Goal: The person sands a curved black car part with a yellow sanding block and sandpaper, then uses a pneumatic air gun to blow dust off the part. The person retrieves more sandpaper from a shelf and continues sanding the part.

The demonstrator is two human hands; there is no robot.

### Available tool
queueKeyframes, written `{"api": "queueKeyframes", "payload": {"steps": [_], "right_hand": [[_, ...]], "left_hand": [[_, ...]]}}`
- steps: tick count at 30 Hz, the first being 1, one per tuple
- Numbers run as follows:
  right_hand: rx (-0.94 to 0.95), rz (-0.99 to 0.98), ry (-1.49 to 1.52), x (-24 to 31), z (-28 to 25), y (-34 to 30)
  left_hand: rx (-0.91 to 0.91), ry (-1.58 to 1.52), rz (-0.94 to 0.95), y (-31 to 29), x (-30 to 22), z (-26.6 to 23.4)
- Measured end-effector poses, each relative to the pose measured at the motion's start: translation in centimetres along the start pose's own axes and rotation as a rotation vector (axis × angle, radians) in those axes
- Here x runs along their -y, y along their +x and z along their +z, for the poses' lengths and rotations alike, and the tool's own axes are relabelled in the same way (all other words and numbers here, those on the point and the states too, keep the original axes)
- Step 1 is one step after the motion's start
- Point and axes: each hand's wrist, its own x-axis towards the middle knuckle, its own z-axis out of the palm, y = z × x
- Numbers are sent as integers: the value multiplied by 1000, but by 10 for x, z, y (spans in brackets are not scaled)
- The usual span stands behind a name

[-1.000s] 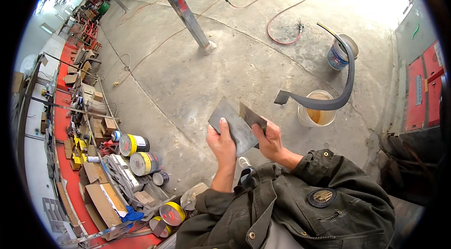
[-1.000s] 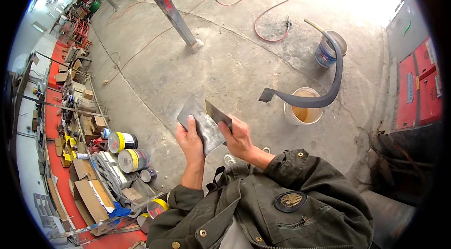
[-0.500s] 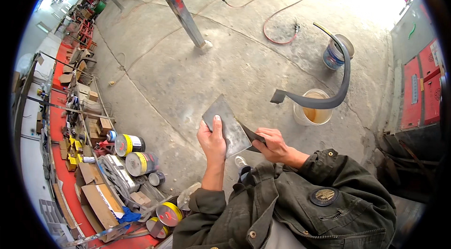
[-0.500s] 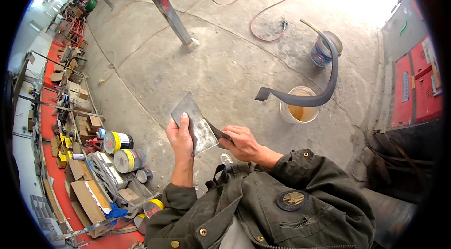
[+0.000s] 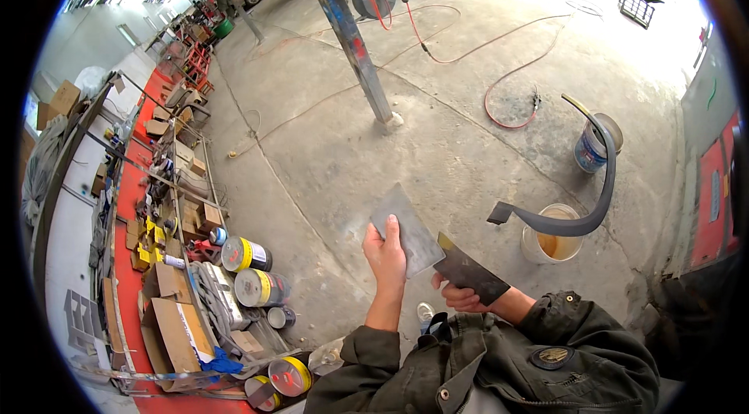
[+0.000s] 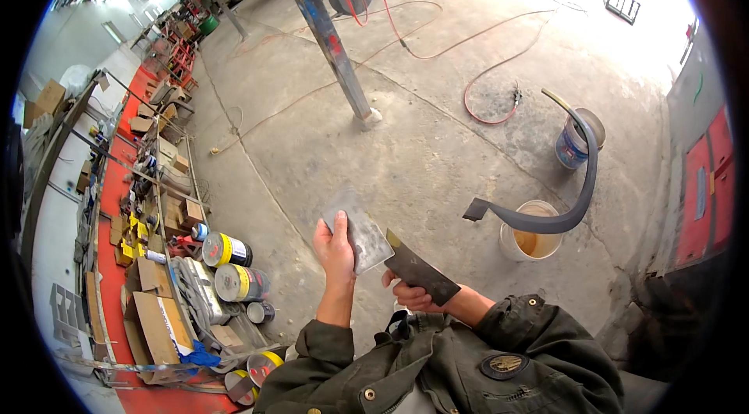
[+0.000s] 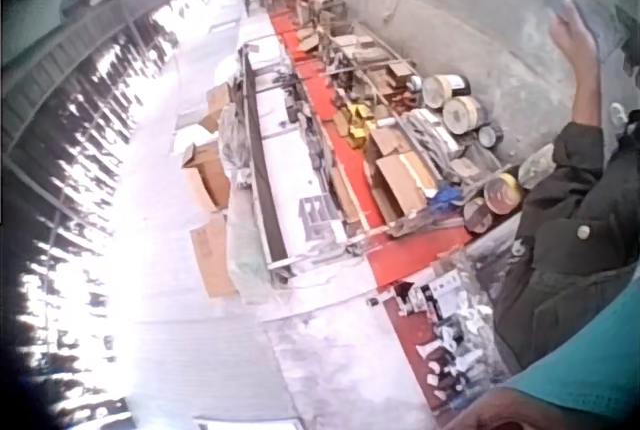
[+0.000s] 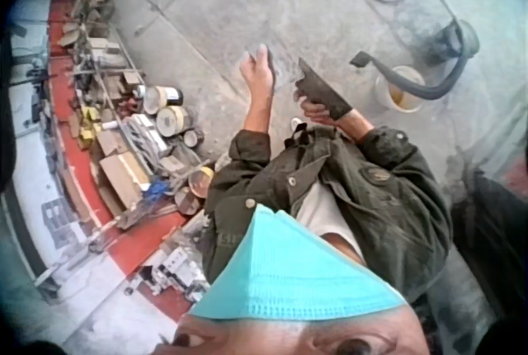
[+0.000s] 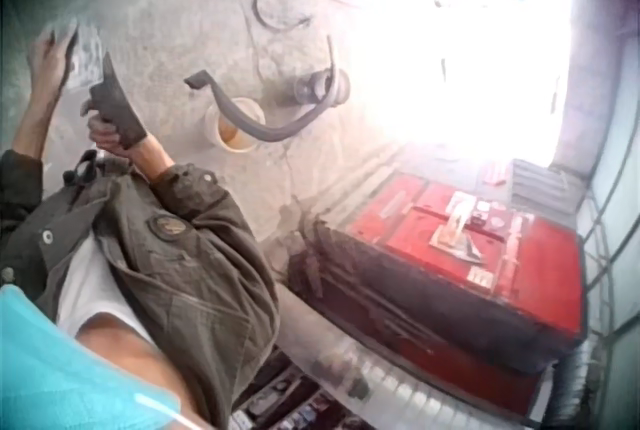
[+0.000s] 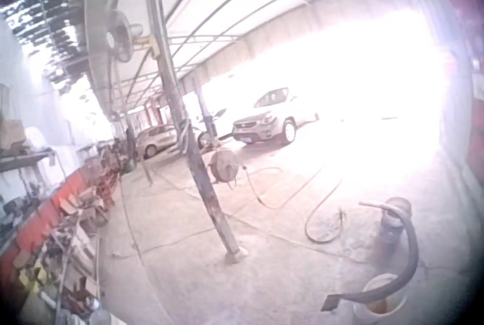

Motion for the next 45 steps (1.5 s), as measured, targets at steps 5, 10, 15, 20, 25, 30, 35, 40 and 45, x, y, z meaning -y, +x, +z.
{"api": "queueKeyframes", "payload": {"steps": [5,10,15,20,25,30,35,40,45], "right_hand": [[116,197,-31,3,-18,8],[-117,150,-26,12,2,15],[66,167,92,13,12,10],[94,193,-7,3,3,3],[28,236,-131,4,-3,3],[-65,161,-52,2,-13,4],[-126,162,-8,3,-21,5],[-114,190,102,5,-27,7],[57,172,189,6,-19,8]], "left_hand": [[82,253,84,-8,-11,-1],[211,330,111,-38,-28,6],[-79,141,126,-15,-18,-5],[9,218,102,-6,-8,-23],[106,304,75,-11,-4,-17],[80,299,58,-8,-8,-18],[146,235,3,-20,1,-8],[90,216,20,-21,2,-2],[-41,99,13,1,11,-16]]}}
